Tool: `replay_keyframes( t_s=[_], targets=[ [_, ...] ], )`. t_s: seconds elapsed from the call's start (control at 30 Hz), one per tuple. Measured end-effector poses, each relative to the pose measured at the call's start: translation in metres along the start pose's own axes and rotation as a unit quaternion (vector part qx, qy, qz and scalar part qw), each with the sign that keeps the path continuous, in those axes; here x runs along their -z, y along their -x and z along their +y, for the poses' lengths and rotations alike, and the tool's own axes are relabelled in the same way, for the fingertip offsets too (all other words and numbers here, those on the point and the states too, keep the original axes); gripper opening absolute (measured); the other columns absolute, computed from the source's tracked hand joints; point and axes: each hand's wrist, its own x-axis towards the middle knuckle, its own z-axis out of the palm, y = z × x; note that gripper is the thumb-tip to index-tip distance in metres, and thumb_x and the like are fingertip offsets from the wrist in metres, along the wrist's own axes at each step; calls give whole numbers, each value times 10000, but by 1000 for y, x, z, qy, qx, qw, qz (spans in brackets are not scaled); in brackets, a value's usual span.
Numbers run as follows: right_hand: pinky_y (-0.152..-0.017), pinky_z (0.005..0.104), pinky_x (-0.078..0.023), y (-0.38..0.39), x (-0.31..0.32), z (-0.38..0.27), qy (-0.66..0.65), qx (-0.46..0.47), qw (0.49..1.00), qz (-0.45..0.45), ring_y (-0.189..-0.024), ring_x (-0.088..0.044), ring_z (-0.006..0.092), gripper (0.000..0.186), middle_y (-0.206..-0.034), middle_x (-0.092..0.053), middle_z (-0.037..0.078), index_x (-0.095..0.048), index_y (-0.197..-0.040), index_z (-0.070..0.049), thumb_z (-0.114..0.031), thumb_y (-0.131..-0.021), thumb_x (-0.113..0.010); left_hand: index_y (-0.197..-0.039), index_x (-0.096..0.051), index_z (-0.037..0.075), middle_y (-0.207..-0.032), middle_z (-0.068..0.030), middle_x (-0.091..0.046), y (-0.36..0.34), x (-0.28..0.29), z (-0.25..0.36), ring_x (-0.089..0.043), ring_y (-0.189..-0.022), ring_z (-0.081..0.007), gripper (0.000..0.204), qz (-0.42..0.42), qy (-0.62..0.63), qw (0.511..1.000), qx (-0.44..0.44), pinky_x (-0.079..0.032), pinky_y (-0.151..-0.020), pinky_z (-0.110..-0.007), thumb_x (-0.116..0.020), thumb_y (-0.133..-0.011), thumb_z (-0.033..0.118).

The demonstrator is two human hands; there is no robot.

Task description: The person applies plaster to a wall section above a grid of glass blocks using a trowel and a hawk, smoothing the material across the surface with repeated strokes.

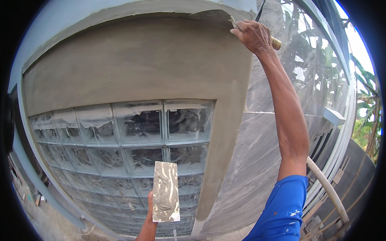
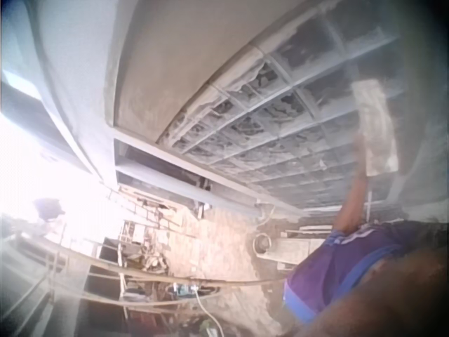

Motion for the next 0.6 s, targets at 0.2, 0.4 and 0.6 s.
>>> replay_keyframes(
  t_s=[0.2, 0.4, 0.6],
  targets=[
    [-688, 423, -498, -5, 6, -9, 8, -20, 999, -32, -759, -629, 292, 277, -763, -639, 79, -623, -776, -83, -357, -809, -605, -1054, -573, -62, -921, -159, -647, -5, 12, -2, -668, -740, -252, 264, 7, 0, 1000, -12, -581, -630, -345, -454, -889, 106],
    [-709, 430, -498, 3, 6, 15, 15, -32, 998, -46, -775, -633, 300, 278, -785, -649, 85, -642, -822, -100, -375, -803, -609, -1041, -572, -68, -914, -170, -648, -9, 36, -12, -669, -742, -268, 281, 12, -46, 998, -38, -582, -628, -358, -443, -886, 128],
    [-712, 430, -496, 29, 8, 58, 32, -56, 997, -52, -781, -632, 304, 296, -783, -651, 89, -653, -847, -114, -404, -812, -600, -1037, -568, -69, -908, -180, -647, -12, 48, -13, -668, -740, -281, 301, 27, -53, 997, -52, -582, -621, -375, -440, -883, 156]
  ],
)
